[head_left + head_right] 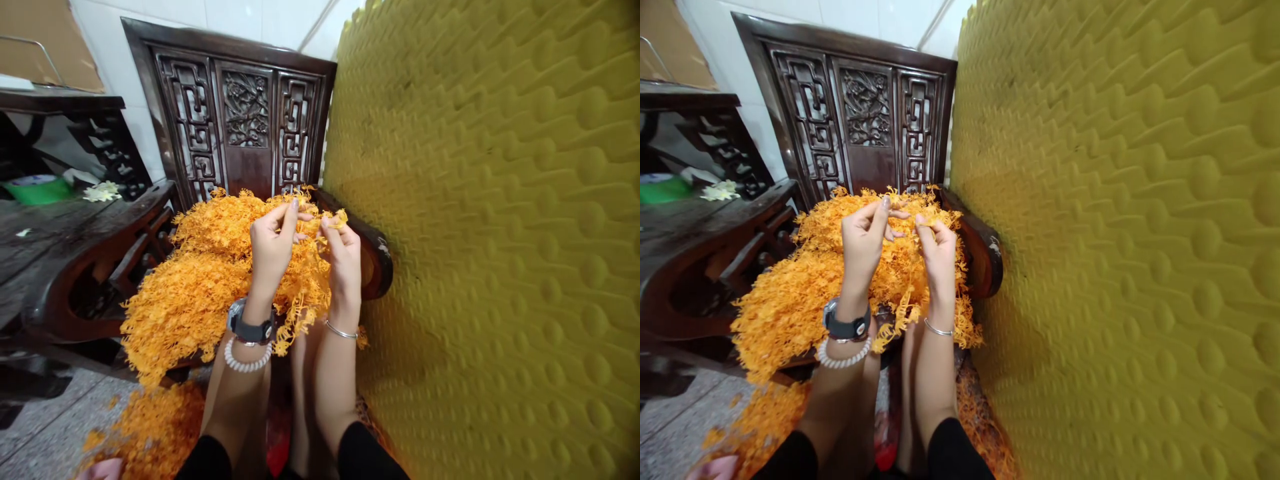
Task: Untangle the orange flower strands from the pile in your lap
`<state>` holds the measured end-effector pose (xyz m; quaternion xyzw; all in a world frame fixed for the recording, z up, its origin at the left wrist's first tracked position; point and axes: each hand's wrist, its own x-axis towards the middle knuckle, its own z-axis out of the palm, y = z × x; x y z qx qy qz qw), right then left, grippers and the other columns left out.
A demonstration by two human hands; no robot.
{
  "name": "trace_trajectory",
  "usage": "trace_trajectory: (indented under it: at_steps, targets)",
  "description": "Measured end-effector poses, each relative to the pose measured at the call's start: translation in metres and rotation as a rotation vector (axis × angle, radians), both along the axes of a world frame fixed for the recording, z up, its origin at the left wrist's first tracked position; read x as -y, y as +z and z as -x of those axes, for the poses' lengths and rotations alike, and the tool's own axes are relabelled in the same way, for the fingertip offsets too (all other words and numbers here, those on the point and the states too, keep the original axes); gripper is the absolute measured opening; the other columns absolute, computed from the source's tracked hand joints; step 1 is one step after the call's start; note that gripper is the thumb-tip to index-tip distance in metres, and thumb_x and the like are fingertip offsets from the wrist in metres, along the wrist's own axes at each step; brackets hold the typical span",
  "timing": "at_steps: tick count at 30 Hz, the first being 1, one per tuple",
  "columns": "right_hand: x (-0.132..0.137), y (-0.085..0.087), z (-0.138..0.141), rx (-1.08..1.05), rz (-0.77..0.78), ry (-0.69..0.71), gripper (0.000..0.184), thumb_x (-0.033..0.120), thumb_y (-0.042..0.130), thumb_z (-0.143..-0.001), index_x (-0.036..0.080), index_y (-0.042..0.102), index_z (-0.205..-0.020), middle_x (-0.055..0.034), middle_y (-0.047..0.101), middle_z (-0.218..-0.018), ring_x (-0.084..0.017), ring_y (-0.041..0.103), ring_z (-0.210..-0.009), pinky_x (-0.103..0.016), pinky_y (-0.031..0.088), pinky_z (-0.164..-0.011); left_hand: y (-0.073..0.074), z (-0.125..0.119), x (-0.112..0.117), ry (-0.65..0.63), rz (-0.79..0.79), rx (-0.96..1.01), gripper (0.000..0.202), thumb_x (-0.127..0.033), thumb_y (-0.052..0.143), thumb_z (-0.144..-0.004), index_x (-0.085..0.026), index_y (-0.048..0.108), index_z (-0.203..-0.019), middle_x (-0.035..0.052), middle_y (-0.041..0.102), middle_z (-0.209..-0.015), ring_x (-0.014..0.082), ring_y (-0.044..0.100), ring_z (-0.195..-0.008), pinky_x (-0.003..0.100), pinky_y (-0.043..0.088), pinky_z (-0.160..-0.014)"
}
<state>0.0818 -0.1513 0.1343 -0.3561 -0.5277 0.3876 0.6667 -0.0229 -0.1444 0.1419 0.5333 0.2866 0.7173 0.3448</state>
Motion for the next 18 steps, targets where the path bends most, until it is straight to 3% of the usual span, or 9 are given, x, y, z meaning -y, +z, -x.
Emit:
trace_trajectory:
  at_steps: [2,5,9,11,14,16,18]
  targets:
    - [-0.001,-0.001,0.005,0.081,-0.073,-0.044,0.025,0.037,0.057,-0.075,0.019,0.048,-0.061,0.0059,0.037,-0.054,-0.005,0.028,-0.046,-0.021,0.023,-0.044,-0.003,0.000,-0.005,0.076,-0.020,0.009,0.030,-0.043,0.053,-0.079,-0.016,0.062,-0.070,0.0008,0.060,-0.058,0.0069,0.050,-0.046,0.018,0.044,-0.042]
    - [0.000,-0.001,0.010,0.133,-0.157,-0.067,0.024,0.035,0.055,-0.077,0.018,0.049,-0.062,0.0057,0.038,-0.056,-0.006,0.028,-0.049,-0.022,0.026,-0.048,-0.003,0.002,-0.008,0.036,-0.020,0.038,0.030,-0.043,0.052,-0.080,-0.016,0.058,-0.069,0.0006,0.059,-0.061,0.0068,0.051,-0.046,0.019,0.043,-0.042]
    - [0.002,0.000,0.012,0.203,-0.215,-0.140,0.022,0.028,0.053,-0.078,0.018,0.044,-0.061,0.0055,0.036,-0.058,-0.007,0.031,-0.053,-0.022,0.028,-0.052,-0.002,0.006,-0.004,0.045,0.011,0.087,0.039,-0.048,0.044,-0.083,-0.017,0.047,-0.059,-0.0033,0.045,-0.050,0.0064,0.046,-0.042,0.019,0.042,-0.043]
    - [0.002,-0.001,0.014,0.262,-0.245,-0.205,0.021,0.024,0.051,-0.078,0.018,0.041,-0.060,0.0057,0.035,-0.059,-0.007,0.032,-0.055,-0.022,0.028,-0.054,-0.002,0.008,-0.003,0.069,0.010,0.018,0.042,-0.047,0.049,-0.080,-0.018,0.039,-0.052,-0.0052,0.036,-0.046,0.0060,0.044,-0.041,0.019,0.041,-0.043]
    - [0.001,-0.003,0.015,0.358,-0.266,-0.349,0.018,0.019,0.050,-0.077,0.018,0.041,-0.061,0.0062,0.035,-0.058,-0.007,0.033,-0.055,-0.022,0.028,-0.054,-0.002,0.008,-0.002,0.125,-0.008,-0.122,0.042,-0.036,0.061,-0.073,-0.017,0.033,-0.048,-0.0064,0.032,-0.045,0.0050,0.042,-0.041,0.018,0.042,-0.044]
    - [0.002,-0.003,0.015,0.412,-0.269,-0.443,0.017,0.018,0.050,-0.076,0.018,0.041,-0.062,0.0066,0.035,-0.058,-0.007,0.033,-0.054,-0.022,0.027,-0.054,-0.003,0.009,-0.002,0.084,0.015,-0.125,0.037,-0.029,0.059,-0.075,-0.017,0.033,-0.050,-0.0064,0.036,-0.046,0.0050,0.044,-0.041,0.018,0.044,-0.046]
    - [0.003,-0.003,0.014,0.444,-0.267,-0.498,0.018,0.020,0.050,-0.077,0.019,0.040,-0.063,0.0069,0.034,-0.057,-0.007,0.032,-0.053,-0.023,0.026,-0.054,-0.004,0.010,-0.002,-0.050,0.073,-0.111,0.030,-0.027,0.054,-0.078,-0.018,0.036,-0.055,-0.0060,0.041,-0.048,0.0055,0.046,-0.041,0.019,0.047,-0.046]
